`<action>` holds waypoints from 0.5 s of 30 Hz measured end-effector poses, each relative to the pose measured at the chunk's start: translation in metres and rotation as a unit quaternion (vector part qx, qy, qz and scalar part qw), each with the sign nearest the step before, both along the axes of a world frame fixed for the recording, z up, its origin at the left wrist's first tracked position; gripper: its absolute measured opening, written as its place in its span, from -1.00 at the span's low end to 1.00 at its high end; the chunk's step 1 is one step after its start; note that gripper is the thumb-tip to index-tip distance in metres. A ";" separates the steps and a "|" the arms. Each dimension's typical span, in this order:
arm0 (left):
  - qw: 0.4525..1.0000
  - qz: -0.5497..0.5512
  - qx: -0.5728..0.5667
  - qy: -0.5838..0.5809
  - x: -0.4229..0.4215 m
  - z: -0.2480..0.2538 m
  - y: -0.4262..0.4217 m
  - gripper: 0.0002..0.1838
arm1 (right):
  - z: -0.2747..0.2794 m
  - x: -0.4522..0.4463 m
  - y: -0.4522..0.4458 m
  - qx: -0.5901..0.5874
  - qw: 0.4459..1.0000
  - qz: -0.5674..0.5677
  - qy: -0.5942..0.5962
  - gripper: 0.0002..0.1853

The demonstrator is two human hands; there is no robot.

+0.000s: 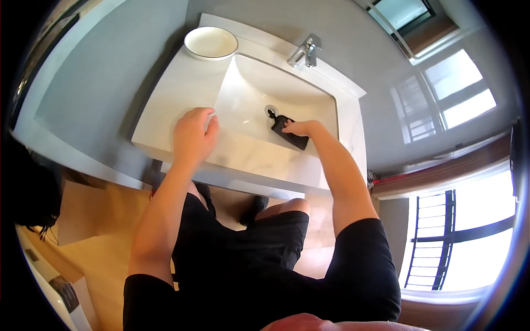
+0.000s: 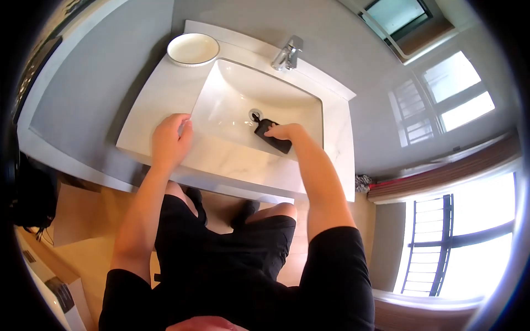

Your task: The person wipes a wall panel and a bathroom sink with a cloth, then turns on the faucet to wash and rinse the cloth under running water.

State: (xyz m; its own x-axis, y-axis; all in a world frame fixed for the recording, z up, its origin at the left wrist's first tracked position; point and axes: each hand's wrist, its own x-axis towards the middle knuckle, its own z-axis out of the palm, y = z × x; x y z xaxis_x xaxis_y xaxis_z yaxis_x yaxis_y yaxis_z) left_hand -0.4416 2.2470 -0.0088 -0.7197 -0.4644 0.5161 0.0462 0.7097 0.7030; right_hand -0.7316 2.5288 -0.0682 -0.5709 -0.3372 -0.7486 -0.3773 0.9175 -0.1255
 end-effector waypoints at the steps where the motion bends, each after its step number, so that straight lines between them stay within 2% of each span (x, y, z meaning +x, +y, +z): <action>1: 1.000 0.007 0.003 0.004 -0.003 0.001 0.003 -0.79 | -0.003 -0.007 -0.010 0.093 0.992 0.083 0.027 -0.11; 2: 1.000 -0.005 0.003 0.007 -0.005 0.000 0.003 -0.79 | 0.023 0.010 -0.035 0.141 0.980 0.135 0.041 -0.16; 3: 1.000 -0.011 -0.001 0.007 -0.007 -0.002 0.001 -0.79 | 0.015 0.002 -0.049 0.174 0.977 0.123 0.004 -0.24; 4: 1.000 -0.013 -0.005 0.009 -0.007 -0.002 0.000 -0.79 | 0.006 0.005 -0.056 0.149 0.983 0.107 0.027 -0.32; 5: 1.000 -0.016 -0.007 0.014 -0.009 0.000 0.001 -0.79 | 0.034 0.029 -0.079 0.161 0.977 0.139 0.028 -0.32; 6: 1.000 -0.017 -0.013 -0.003 -0.006 0.001 0.001 -0.80 | 0.059 0.052 -0.093 0.145 0.982 0.117 0.033 -0.29; 9: 0.999 -0.019 -0.031 -0.020 -0.003 0.004 -0.002 -0.81 | 0.044 0.049 -0.116 0.143 0.982 0.119 -0.028 -0.26; 11: 0.998 -0.027 -0.044 -0.024 -0.006 0.005 -0.002 -0.80 | 0.040 0.056 -0.126 0.056 0.963 0.264 0.016 -0.16; 12: 0.998 -0.030 -0.052 -0.002 -0.008 0.002 -0.002 -0.80 | 0.024 0.063 -0.120 -0.111 0.958 0.262 0.041 -0.13; 15: 0.997 -0.035 -0.067 0.015 -0.008 -0.001 -0.002 -0.80 | 0.002 0.054 -0.130 -0.181 0.941 0.281 0.043 -0.09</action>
